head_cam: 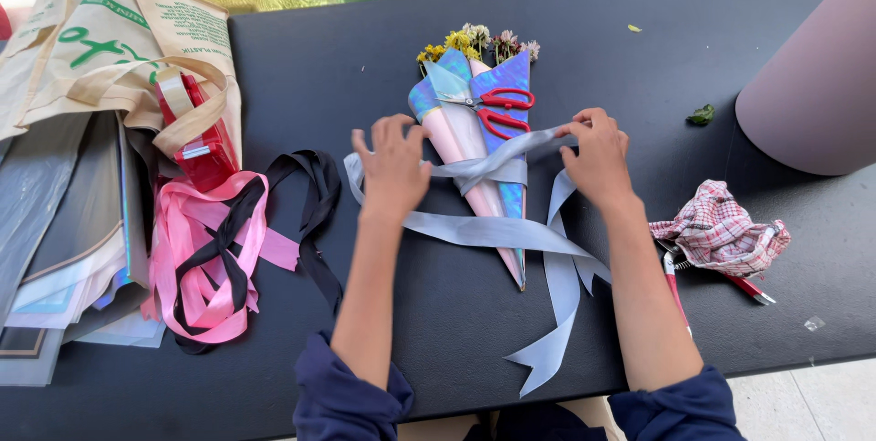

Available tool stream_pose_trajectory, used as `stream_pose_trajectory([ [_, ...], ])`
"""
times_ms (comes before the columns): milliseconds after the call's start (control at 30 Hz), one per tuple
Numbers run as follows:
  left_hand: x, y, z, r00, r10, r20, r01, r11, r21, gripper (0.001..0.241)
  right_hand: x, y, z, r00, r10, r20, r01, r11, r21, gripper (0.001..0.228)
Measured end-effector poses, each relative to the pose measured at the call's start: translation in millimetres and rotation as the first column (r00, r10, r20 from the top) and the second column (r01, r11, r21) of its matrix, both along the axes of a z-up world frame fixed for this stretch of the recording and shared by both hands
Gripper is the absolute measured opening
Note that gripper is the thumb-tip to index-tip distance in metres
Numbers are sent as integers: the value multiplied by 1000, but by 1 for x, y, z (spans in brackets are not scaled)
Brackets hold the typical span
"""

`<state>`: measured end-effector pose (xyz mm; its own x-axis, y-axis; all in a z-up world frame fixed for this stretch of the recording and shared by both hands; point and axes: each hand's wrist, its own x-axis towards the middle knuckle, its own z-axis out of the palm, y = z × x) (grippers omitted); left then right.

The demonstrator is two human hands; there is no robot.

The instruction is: The person wraps flowers in decorative paper, folding the sheets around the stems and securing the bouquet with a grey ribbon tied into a bow.

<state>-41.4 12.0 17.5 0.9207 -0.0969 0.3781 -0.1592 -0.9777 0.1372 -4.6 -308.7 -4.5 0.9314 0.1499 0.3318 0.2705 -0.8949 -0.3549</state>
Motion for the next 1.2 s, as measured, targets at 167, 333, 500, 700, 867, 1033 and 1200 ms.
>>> stream_pose_trajectory([
  [167, -46, -51, -32, 998, -52, 35, 57, 980, -189, 5, -44, 18, 14, 996, -86, 11, 85, 993, 81, 18],
  [333, -77, -68, -21, 987, -44, -152, -13, 935, -355, 11, -63, 19, 3, 975, -151, -165, 158, 987, 31, 14],
  [500, -99, -68, -16, 903, -169, -396, -49, 873, -485, 34, -86, 32, 1, 915, -11, -402, 91, 979, 182, 19],
  [700, -123, -79, -2, 823, -341, -455, -71, 732, -677, 91, -107, 50, 8, 902, 12, -432, 85, 975, 206, 22],
  [867, -128, -90, 6, 826, -383, -413, -98, 625, -774, 106, -130, 59, 35, 852, 58, -520, 159, 918, 364, 25],
  [1033, -137, -92, 12, 809, -476, -345, -111, 452, -885, 115, -141, 61, 48, 771, 167, -614, 282, 775, 565, 50],
  [1200, -149, -98, 37, 816, -463, -347, -67, 521, -851, 127, -129, 52, 17, 771, 289, -568, 254, 677, 691, 63],
])
